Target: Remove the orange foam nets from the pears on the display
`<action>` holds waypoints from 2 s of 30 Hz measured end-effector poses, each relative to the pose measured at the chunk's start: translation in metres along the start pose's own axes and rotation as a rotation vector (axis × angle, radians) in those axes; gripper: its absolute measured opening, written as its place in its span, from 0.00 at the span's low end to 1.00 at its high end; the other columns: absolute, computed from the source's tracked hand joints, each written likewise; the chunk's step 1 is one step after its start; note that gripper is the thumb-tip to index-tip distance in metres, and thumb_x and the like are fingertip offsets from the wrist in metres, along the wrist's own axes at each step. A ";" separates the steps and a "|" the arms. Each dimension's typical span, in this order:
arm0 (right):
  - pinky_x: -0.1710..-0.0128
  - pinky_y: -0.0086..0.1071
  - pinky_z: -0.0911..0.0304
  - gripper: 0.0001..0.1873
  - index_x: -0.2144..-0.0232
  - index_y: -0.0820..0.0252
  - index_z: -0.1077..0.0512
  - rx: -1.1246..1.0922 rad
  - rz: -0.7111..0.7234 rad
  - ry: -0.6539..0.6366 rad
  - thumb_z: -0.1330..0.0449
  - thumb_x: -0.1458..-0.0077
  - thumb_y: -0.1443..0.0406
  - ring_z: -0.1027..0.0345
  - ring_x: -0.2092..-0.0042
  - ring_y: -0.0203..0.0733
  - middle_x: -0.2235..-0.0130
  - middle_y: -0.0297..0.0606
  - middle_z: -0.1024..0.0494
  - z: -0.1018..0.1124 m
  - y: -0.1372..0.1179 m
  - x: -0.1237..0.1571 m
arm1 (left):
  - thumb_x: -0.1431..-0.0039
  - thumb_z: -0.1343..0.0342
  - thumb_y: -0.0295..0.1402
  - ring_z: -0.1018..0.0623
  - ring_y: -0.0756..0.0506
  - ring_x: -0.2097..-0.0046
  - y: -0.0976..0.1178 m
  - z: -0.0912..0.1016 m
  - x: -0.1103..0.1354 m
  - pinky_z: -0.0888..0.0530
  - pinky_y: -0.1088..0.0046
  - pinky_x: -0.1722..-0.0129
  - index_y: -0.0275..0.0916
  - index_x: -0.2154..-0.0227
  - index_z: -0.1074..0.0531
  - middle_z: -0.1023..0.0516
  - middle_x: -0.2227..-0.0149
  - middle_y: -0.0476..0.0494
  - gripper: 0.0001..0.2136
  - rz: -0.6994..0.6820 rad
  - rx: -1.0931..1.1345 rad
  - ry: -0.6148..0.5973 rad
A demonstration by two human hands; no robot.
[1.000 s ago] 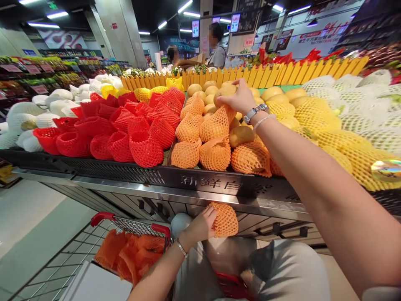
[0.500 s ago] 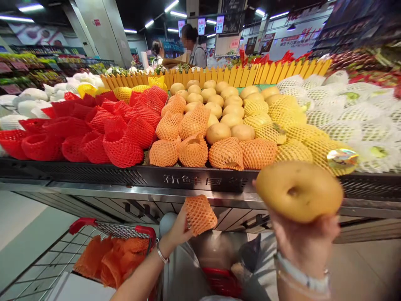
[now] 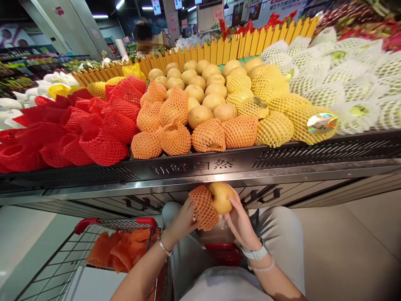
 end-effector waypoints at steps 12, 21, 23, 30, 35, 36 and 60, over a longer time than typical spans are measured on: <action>0.40 0.40 0.46 0.29 0.46 0.52 0.37 0.520 0.088 -0.129 0.38 0.49 0.55 0.39 0.43 0.46 0.44 0.38 0.33 -0.001 0.008 -0.016 | 0.54 0.43 0.21 0.35 0.36 0.41 -0.003 -0.003 0.001 0.40 0.51 0.38 0.36 0.49 0.36 0.33 0.47 0.34 0.26 0.043 0.075 0.063; 0.42 0.38 0.44 0.25 0.45 0.51 0.37 0.481 0.109 -0.183 0.44 0.44 0.54 0.39 0.42 0.47 0.44 0.37 0.32 0.000 0.007 -0.014 | 0.48 0.40 0.34 0.36 0.36 0.39 -0.003 -0.001 -0.007 0.38 0.54 0.39 0.38 0.40 0.45 0.34 0.43 0.33 0.33 0.004 0.189 -0.021; 0.42 0.38 0.45 0.26 0.45 0.52 0.37 0.500 0.110 -0.169 0.43 0.45 0.53 0.39 0.43 0.46 0.45 0.37 0.32 0.001 0.008 -0.015 | 0.48 0.40 0.35 0.37 0.35 0.38 -0.005 -0.003 -0.004 0.38 0.53 0.39 0.38 0.40 0.46 0.36 0.42 0.32 0.33 -0.011 0.185 -0.021; 0.43 0.40 0.42 0.29 0.46 0.55 0.40 0.640 0.050 -0.146 0.43 0.46 0.50 0.37 0.45 0.47 0.46 0.41 0.32 -0.004 0.025 -0.015 | 0.49 0.39 0.33 0.38 0.34 0.38 -0.002 -0.010 -0.002 0.39 0.49 0.39 0.35 0.45 0.42 0.37 0.44 0.29 0.29 0.006 0.133 0.054; 0.37 0.45 0.50 0.29 0.45 0.55 0.40 0.622 0.046 -0.120 0.49 0.43 0.46 0.42 0.40 0.49 0.42 0.42 0.35 -0.008 0.029 -0.014 | 0.55 0.35 0.35 0.34 0.35 0.41 0.001 -0.001 -0.006 0.38 0.51 0.40 0.37 0.46 0.41 0.34 0.46 0.32 0.33 0.072 0.225 0.171; 0.36 0.45 0.52 0.29 0.44 0.55 0.42 0.625 0.051 -0.144 0.50 0.41 0.47 0.45 0.38 0.48 0.40 0.42 0.37 -0.011 0.028 -0.012 | 0.56 0.34 0.35 0.33 0.36 0.42 -0.001 0.001 -0.006 0.36 0.52 0.41 0.38 0.46 0.41 0.33 0.46 0.33 0.34 0.114 0.285 0.212; 0.53 0.45 0.34 0.31 0.44 0.43 0.37 1.153 1.041 -0.156 0.49 0.46 0.76 0.35 0.50 0.47 0.53 0.41 0.31 -0.038 0.045 0.020 | 0.46 0.48 0.46 0.23 0.42 0.54 -0.028 0.003 0.018 0.24 0.62 0.53 0.48 0.48 0.39 0.24 0.54 0.43 0.23 0.581 0.889 0.635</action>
Point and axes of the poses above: each hand's wrist, its own x-axis away from the middle knuckle, its own z-axis out of the back of the hand, y = z × x, the point moved 7 cm from there along -x, towards the middle knuckle
